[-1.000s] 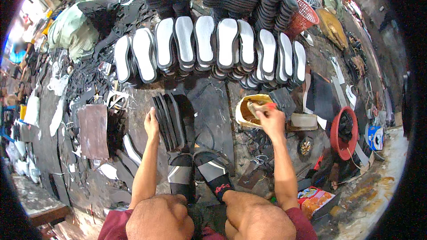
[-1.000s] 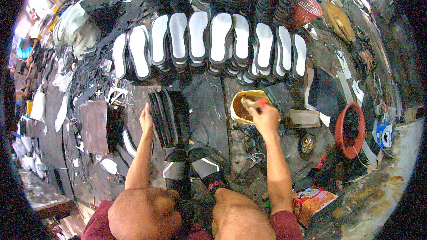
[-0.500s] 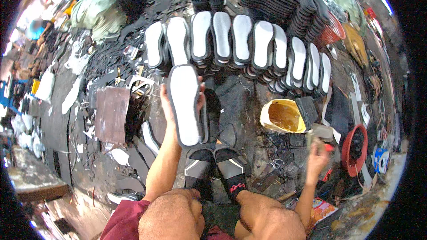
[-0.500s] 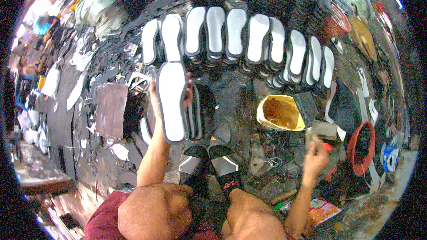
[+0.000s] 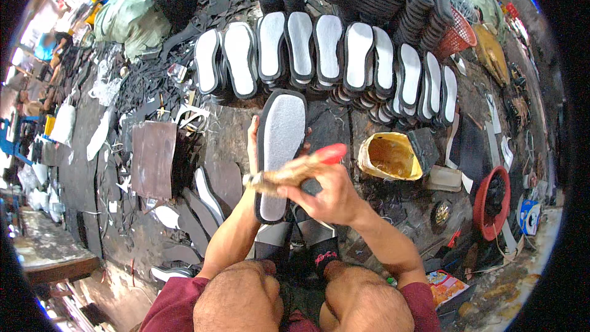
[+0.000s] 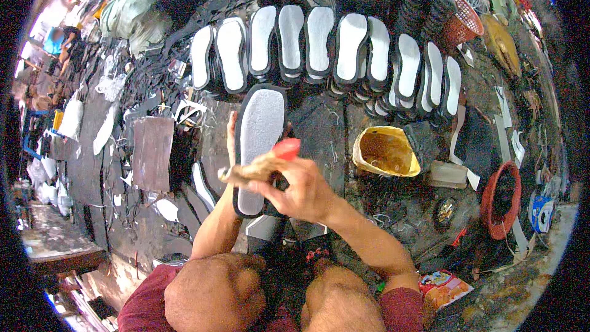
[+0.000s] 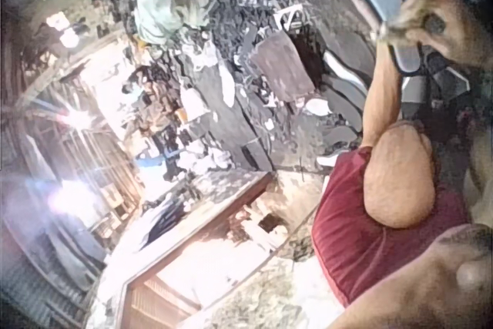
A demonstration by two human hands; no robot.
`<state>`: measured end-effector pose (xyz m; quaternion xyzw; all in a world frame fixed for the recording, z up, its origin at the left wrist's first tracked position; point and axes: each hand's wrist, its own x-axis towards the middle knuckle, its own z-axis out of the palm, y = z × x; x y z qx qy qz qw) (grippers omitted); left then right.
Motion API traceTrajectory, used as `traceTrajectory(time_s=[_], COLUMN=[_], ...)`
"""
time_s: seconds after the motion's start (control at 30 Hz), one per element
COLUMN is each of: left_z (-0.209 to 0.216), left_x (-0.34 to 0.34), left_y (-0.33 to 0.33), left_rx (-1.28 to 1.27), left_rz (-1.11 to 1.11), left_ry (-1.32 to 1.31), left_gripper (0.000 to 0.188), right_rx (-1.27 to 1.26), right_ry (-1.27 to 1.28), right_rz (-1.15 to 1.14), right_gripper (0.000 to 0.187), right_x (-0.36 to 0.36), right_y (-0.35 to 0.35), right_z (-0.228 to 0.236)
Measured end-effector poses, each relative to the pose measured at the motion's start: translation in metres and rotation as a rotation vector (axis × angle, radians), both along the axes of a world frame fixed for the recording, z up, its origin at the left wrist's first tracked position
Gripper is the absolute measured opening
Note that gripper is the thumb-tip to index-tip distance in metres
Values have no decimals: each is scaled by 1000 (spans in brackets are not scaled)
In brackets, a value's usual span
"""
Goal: The person applies glue to white shoe insoles using a brush and a yellow container, then places each glued insole onto a black sole. The person repeats this process for multiple insoles in a cluttered workshop.
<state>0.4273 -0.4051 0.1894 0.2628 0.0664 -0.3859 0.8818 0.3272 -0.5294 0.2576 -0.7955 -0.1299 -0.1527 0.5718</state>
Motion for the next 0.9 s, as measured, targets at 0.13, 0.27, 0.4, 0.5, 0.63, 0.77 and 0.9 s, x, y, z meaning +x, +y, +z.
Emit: traceTrajectory(time_s=[0.13,0.27,0.4,0.5,0.63,0.77,0.9], left_z=[-27,-27,-32,-27,-20,-2,2], left_x=[1,5,27,25,11,22,-3], left_y=[5,0,23,30,18,22,13], left_rx=[-113,265,215,30,-28,-177,119], left_rz=[-63,151,90,149,136,222,228], left_ry=[124,-29,47,173,87,221,75], left_gripper=[79,76,75,74,84,79,75], right_rx=[-254,-240,-300,-131,-112,-52,-122], right_ry=[-120,-261,-213,-224,-174,-80,-106], right_rz=[-377,-116,219,314,-217,14,-2], right_gripper=[12,15,33,29,10,14,22], right_x=[55,51,-10,-30,25,-31,-35], right_y=[-42,-16,17,9,-23,10,1], right_z=[-16,-24,-28,-25,-24,-38,-24])
